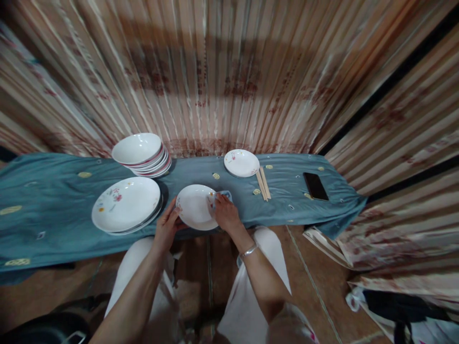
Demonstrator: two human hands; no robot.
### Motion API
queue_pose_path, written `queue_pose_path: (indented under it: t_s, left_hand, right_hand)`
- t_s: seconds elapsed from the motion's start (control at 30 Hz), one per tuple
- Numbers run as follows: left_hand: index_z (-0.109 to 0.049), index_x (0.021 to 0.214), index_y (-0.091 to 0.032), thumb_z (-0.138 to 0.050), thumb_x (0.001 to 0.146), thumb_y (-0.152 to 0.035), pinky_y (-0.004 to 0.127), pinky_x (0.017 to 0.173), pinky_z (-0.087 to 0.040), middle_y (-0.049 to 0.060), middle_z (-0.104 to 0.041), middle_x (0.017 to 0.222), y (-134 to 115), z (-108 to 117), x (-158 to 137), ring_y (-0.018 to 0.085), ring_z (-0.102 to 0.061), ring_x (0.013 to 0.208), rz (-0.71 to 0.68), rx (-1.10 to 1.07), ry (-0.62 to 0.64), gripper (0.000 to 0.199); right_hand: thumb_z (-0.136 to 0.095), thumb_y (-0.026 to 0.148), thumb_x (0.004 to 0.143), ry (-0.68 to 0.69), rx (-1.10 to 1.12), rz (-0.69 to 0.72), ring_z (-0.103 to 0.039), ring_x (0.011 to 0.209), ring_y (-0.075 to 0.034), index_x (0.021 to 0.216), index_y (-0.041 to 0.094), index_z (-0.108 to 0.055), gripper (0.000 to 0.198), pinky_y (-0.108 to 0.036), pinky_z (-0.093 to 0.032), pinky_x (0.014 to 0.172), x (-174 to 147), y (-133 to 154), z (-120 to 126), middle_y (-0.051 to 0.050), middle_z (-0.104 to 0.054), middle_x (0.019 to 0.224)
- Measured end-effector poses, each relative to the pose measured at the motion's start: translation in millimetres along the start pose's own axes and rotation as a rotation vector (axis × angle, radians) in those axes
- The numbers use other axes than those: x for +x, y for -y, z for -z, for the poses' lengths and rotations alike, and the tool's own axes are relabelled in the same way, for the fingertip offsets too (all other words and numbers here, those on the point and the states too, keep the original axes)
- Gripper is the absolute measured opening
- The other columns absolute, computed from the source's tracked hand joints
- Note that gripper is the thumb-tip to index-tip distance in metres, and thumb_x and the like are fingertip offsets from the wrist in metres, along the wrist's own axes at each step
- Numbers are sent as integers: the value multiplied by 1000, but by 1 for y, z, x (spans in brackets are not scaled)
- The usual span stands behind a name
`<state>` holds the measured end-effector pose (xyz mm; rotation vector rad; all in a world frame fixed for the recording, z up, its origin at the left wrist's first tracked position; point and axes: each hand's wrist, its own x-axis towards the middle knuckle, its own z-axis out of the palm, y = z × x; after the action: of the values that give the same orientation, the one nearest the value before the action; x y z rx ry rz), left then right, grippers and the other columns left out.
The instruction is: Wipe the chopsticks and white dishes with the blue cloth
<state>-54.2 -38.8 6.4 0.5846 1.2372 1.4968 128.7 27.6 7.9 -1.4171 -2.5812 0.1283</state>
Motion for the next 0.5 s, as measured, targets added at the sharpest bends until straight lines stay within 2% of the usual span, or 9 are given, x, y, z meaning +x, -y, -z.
queue_pose_path:
  t_s: [0.3,0.5]
  left_hand:
    - [-50,136,-23,-71,72,-40,27,58,-56,8,-68,110,2,0,0,15,-66,69,13,-14,-14,70]
    - [-49,137,-22,-71,72,-39,29,58,-57,10,-68,113,-1,-4,-4,17,-67,71,11,-10,-28,71]
  right_hand:
    - [-46,9,85,60,-10,54,-51,120,-22,103,10,-66,27,-35,-33,109,-19,3,14,-16,-62,121]
    - [-45,10,84,110,85,7,-54,115,-25,102,12,-67,28,-40,-39,101,-31,6,20,-14,-65,117]
